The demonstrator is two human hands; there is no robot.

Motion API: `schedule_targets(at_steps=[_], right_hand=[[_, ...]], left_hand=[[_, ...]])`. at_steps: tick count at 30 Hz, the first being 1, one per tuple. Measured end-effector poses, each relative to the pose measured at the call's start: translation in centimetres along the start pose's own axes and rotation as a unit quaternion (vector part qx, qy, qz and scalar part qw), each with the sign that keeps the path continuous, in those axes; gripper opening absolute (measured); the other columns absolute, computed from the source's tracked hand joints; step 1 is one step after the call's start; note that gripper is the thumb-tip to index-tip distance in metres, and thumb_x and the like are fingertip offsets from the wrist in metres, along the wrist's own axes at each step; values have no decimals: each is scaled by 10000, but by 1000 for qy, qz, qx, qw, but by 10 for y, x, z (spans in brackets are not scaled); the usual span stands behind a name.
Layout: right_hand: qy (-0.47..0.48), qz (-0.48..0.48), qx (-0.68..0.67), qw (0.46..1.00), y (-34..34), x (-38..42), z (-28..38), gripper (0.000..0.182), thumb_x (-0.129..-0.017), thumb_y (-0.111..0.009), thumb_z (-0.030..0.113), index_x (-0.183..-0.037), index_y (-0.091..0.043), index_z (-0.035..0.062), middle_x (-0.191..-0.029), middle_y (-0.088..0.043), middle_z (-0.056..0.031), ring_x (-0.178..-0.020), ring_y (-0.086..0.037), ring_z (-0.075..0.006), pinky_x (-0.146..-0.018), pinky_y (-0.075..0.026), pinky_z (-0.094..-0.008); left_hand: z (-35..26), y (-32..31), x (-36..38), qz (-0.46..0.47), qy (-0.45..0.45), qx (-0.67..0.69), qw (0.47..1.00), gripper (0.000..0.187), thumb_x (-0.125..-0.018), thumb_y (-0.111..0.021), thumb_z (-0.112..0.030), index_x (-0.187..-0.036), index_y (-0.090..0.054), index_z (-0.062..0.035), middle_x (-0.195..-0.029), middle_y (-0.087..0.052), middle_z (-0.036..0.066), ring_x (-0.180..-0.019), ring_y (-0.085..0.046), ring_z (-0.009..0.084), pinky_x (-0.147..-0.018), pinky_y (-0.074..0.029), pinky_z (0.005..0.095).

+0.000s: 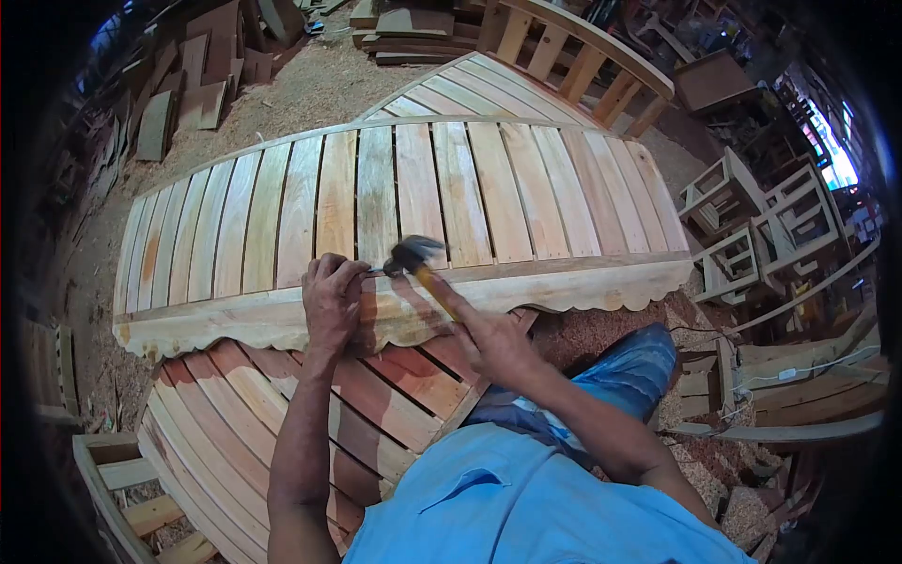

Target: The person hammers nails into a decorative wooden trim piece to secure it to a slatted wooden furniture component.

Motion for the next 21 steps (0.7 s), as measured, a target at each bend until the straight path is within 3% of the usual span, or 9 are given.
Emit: schedule_targets(at_steps=[2,7,10,12,13,15,17,19,21], right_hand=[[-28,-6,-70,997,-9,8,-4,824,-1089,-640,118,-1781,-193,136,-882,-746,-259,-694,-698,-458,-634,-560,-466],[-84,-107,-82,987,98,-7,43,784,-1119,-621,146,-1776,-195,102,-1366,-682,-316,-672,-713,-309,-639,-572,-400],[25,-300,-203,932,144,-30,72,736,-1149,-590,319,-1737,-227,64,-1046,-664,-150,-600,-614,-132,-520,-512,-287],[114,-391,-246,880,152,-43,85,670,-1153,-565,432,-1672,-340,72,-757,-613,-57,-537,-563,-119,-457,-478,-255],[129,-403,-252,870,150,-46,87,639,-1155,-558,424,-1646,-364,63,-753,-604,-53,-532,-558,-129,-447,-479,-264],[108,-318,-186,923,126,-43,77,575,-1140,-585,362,-1586,-411,44,-760,-626,-90,-561,-602,-196,-487,-506,-321],[16,-102,-53,993,50,-20,27,563,-1108,-634,266,-1587,-422,59,-807,-688,-164,-653,-690,-315,-609,-556,-418],[-84,157,66,982,-14,-5,-8,701,-1080,-638,198,-1723,-365,147,-911,-750,-218,-790,-754,-439,-783,-603,-521],[-124,97,-34,987,-19,14,-11,753,-1068,-650,157,-1746,-323,159,-1029,-767,-259,-895,-755,-491,-814,-603,-528]], left_hand=[[2,2,-1,-1,-5,4,1000,171,-926,-747,-66,-1066,-807,-142,-1040,-680,75,-1063,-632,317,-936,-491,461],[7,1,6,-38,49,47,997,148,-943,-747,-77,-1076,-806,-103,-1058,-683,104,-1072,-653,332,-938,-501,464],[6,-3,4,3,21,9,1000,171,-933,-749,-83,-1088,-803,-129,-1059,-682,83,-1063,-645,321,-940,-490,461],[4,-5,2,14,5,-9,1000,179,-927,-754,-91,-1092,-803,-143,-1061,-684,71,-1062,-642,312,-941,-486,461],[4,-5,2,13,3,-11,1000,181,-925,-757,-95,-1093,-802,-144,-1060,-684,69,-1062,-642,309,-941,-484,461],[6,-4,5,16,8,-9,1000,172,-928,-756,-100,-1089,-803,-139,-1055,-685,78,-1061,-642,316,-941,-484,464],[3,-3,3,21,12,2,1000,153,-939,-747,-103,-1078,-806,-126,-1046,-687,102,-1060,-643,334,-942,-487,469],[0,-2,-1,17,8,-10,1000,156,-943,-740,-95,-1087,-798,-119,-1055,-686,105,-1067,-639,338,-942,-487,472],[1,1,1,17,-7,-33,999,158,-950,-729,-84,-1094,-789,-108,-1068,-684,110,-1074,-636,340,-942,-485,474]])
Point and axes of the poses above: each hand's wrist, its own x-axis away from the middle knuckle, its own y-axis out of the back of the hand, z = x × y, the point moved 4 cm from there along -x, towards the middle knuckle
